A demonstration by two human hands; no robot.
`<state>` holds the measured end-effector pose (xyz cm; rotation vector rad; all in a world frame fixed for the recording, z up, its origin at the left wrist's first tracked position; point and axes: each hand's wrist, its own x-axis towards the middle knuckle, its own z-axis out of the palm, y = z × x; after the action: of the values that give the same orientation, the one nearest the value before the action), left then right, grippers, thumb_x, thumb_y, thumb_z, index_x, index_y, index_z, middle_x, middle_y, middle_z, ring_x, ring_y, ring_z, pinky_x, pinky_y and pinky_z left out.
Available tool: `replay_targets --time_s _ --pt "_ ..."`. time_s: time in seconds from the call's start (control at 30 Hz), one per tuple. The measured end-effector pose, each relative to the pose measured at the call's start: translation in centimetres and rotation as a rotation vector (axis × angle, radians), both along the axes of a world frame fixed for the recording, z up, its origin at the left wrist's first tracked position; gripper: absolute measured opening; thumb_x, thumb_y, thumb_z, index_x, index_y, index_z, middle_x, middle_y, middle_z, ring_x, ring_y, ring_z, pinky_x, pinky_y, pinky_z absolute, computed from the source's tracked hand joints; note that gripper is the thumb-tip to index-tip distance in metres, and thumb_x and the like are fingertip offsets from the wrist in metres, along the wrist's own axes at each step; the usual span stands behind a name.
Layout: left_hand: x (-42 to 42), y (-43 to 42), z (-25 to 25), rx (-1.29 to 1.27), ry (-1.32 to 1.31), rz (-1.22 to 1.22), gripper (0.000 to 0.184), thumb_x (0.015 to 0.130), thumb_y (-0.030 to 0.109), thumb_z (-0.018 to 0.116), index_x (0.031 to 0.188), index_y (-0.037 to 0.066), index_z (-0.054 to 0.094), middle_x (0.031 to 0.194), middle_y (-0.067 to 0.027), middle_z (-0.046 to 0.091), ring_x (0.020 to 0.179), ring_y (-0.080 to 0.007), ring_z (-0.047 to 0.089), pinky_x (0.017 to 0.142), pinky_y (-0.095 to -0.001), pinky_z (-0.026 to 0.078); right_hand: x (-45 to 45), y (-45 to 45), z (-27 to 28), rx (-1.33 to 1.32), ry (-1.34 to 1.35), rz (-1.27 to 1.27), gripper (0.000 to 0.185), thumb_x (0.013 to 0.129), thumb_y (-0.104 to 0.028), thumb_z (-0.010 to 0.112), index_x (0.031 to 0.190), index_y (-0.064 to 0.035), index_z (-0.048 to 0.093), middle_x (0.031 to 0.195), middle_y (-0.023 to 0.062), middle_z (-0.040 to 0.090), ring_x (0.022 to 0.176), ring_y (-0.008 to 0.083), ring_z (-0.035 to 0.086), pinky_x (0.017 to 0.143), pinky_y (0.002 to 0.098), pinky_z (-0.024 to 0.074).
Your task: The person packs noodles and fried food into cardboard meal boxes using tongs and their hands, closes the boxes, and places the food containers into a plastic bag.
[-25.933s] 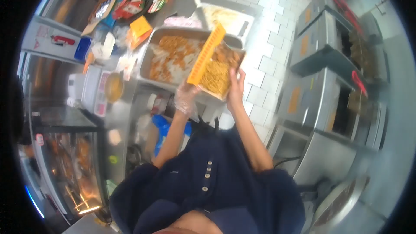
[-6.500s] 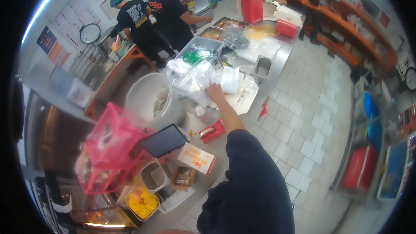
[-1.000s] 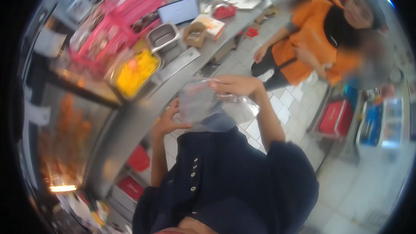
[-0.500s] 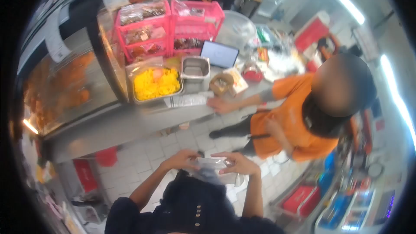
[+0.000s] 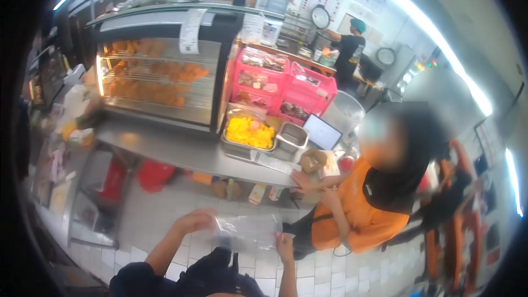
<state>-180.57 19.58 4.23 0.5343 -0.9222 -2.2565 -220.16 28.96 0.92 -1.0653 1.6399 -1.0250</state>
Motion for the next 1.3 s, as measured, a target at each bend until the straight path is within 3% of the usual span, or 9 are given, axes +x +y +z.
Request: replay_targets --time_s 0.13,0.27,0.5,0.63,0.73,0.87,0.97,1.13,1.3 --pt "0.3 9.2 4.7 0.538 0.499 0.583 0.057 0.097 0.038 0.066 0.144 0.011 0.049 0.124 -0.0136 0.066 0.112 -0.0312 0.065 0.106 -0.0544 0.045 5.0 2.9 -5.5 -0.140 -0.073 -0.021 0.033 0.106 -0.032 0.057 0.097 -0.0047 0.073 0.065 -0.0100 0.040 0.056 0.0017 0.033 0.049 0.0247 0.0255" --pt "2.0 18.6 -6.7 0.179 -0.370 0.292 0.084 0.096 0.076 0.033 0.139 0.007 0.053 0.131 -0.0152 0.064 0.118 -0.0335 0.063 0.102 -0.0507 0.049 9.8 9.8 -5.3 0.067 -0.234 0.026 0.033 0.106 -0.035 0.056 0.105 -0.0064 0.074 0.066 -0.0089 0.040 0.061 0.0020 0.036 0.052 0.0226 0.0292" --pt "8.1 27.3 -12.2 0.781 0.083 0.207 0.095 0.084 0.086 0.049 0.133 0.005 0.055 0.127 -0.0192 0.062 0.120 -0.0343 0.061 0.096 -0.0543 0.049 13.4 20.7 -7.6 0.237 -0.205 0.096 0.039 0.107 -0.036 0.050 0.120 -0.0056 0.070 0.094 0.0018 0.061 0.082 0.0116 0.051 0.075 0.0290 0.0483" --pt "6.2 29.9 -17.6 0.494 -0.856 0.230 0.078 0.095 0.070 0.052 0.140 0.007 0.053 0.146 -0.0145 0.050 0.136 -0.0292 0.045 0.104 -0.0513 0.043 15.9 21.7 -6.6 0.114 -0.099 0.284 0.046 0.108 -0.040 0.044 0.136 -0.0073 0.061 0.122 0.0084 0.063 0.102 0.0183 0.056 0.088 0.0333 0.0494" --pt "5.1 31.0 -28.8 -0.070 -0.468 0.213 0.080 0.099 0.069 0.043 0.154 0.010 0.038 0.152 -0.0107 0.045 0.134 -0.0225 0.046 0.103 -0.0447 0.043 19.3 21.2 -1.8 -0.036 0.260 0.709 0.046 0.110 -0.034 0.035 0.144 -0.0081 0.054 0.125 0.0175 0.062 0.107 0.0203 0.059 0.094 0.0339 0.0484" --pt "6.5 33.4 -16.9 0.612 0.072 0.163 0.080 0.102 0.069 0.029 0.157 0.011 0.034 0.159 -0.0087 0.040 0.144 -0.0262 0.039 0.116 -0.0451 0.033 23.6 22.9 6.0 0.040 0.380 0.912 0.046 0.110 -0.031 0.034 0.144 -0.0054 0.052 0.106 0.0189 0.069 0.088 0.0191 0.065 0.083 0.0313 0.0515" --pt "5.2 35.8 -14.8 0.327 -0.521 0.150 0.087 0.100 0.074 0.031 0.160 0.012 0.027 0.161 -0.0111 0.035 0.143 -0.0224 0.037 0.116 -0.0392 0.031 23.9 24.7 7.8 0.026 0.135 0.554 0.052 0.111 -0.039 0.035 0.150 -0.0068 0.045 0.062 0.0021 0.057 0.049 0.0078 0.048 0.046 0.0261 0.0414" --pt "3.5 37.1 -16.7 0.436 -0.092 0.508 0.075 0.104 0.065 0.029 0.155 0.011 0.037 0.158 -0.0042 0.039 0.142 -0.0229 0.040 0.114 -0.0464 0.036 21.6 25.5 8.6 0.157 -0.257 0.597 0.062 0.110 -0.050 0.032 0.151 -0.0042 0.044 0.054 -0.0043 0.043 0.047 0.0056 0.040 0.044 0.0234 0.0309" --pt "3.7 36.2 -11.5 0.506 0.090 0.487 0.034 0.104 0.034 0.059 0.124 0.006 0.060 0.110 -0.0017 0.065 0.104 -0.0141 0.062 0.095 -0.0300 0.049 14.4 20.6 8.1 -0.114 -0.219 0.279 0.052 0.110 -0.047 0.037 0.143 -0.0086 0.049 0.057 -0.0039 0.040 0.047 0.0057 0.036 0.043 0.0258 0.0320"
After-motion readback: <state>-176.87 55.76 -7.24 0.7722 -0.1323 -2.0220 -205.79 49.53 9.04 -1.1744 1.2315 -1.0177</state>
